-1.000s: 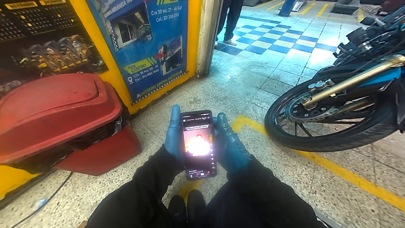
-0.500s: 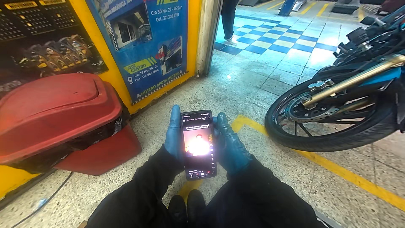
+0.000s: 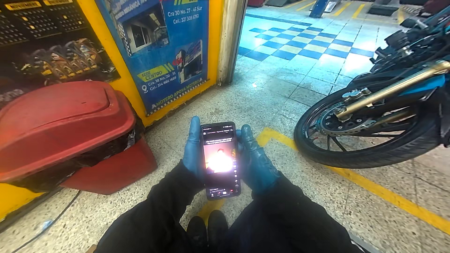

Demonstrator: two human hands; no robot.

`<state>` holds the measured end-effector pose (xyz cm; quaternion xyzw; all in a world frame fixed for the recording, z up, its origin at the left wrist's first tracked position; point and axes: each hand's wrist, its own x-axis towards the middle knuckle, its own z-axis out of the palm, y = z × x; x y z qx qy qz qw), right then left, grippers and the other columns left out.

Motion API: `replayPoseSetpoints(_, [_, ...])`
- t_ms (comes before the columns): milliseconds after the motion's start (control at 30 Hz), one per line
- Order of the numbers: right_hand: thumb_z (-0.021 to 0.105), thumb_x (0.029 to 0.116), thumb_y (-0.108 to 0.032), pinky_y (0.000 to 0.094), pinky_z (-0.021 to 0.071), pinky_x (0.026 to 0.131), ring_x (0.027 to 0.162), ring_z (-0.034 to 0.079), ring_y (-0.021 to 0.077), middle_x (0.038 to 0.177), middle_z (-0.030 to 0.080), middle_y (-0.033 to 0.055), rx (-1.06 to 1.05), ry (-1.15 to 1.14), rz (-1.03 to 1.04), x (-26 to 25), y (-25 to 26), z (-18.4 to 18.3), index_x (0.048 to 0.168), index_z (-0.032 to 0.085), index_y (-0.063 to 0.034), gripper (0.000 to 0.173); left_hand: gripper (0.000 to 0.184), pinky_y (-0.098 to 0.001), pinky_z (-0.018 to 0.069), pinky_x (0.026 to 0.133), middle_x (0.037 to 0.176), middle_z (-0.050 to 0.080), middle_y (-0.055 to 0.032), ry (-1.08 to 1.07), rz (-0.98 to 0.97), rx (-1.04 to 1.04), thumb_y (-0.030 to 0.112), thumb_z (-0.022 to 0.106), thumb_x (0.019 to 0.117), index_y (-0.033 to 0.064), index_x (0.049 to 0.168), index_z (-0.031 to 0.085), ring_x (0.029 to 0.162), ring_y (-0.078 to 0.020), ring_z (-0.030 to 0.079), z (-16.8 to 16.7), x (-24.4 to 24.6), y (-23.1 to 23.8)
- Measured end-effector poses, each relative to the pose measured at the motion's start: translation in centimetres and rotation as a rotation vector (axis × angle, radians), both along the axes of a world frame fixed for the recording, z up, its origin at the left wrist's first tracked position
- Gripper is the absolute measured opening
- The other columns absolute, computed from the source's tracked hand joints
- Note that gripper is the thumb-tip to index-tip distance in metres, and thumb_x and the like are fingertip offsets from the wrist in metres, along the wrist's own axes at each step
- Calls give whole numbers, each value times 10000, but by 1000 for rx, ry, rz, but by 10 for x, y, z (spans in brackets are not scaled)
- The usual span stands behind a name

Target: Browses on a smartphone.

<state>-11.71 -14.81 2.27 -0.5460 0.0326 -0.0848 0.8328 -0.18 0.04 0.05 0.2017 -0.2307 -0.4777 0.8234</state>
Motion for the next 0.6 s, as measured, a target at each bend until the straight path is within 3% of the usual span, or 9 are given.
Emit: replayPoseSetpoints(600, [299,1043,-651,457,548,968,1158,631,220,1237,650,88,-9,-7,5,1,0,1,1348,568,-181,621,870,-528,537,977,1277,645,-186,-37,48,18,820,253,938,138,1368,582,1184,-298,634,0,-1,0])
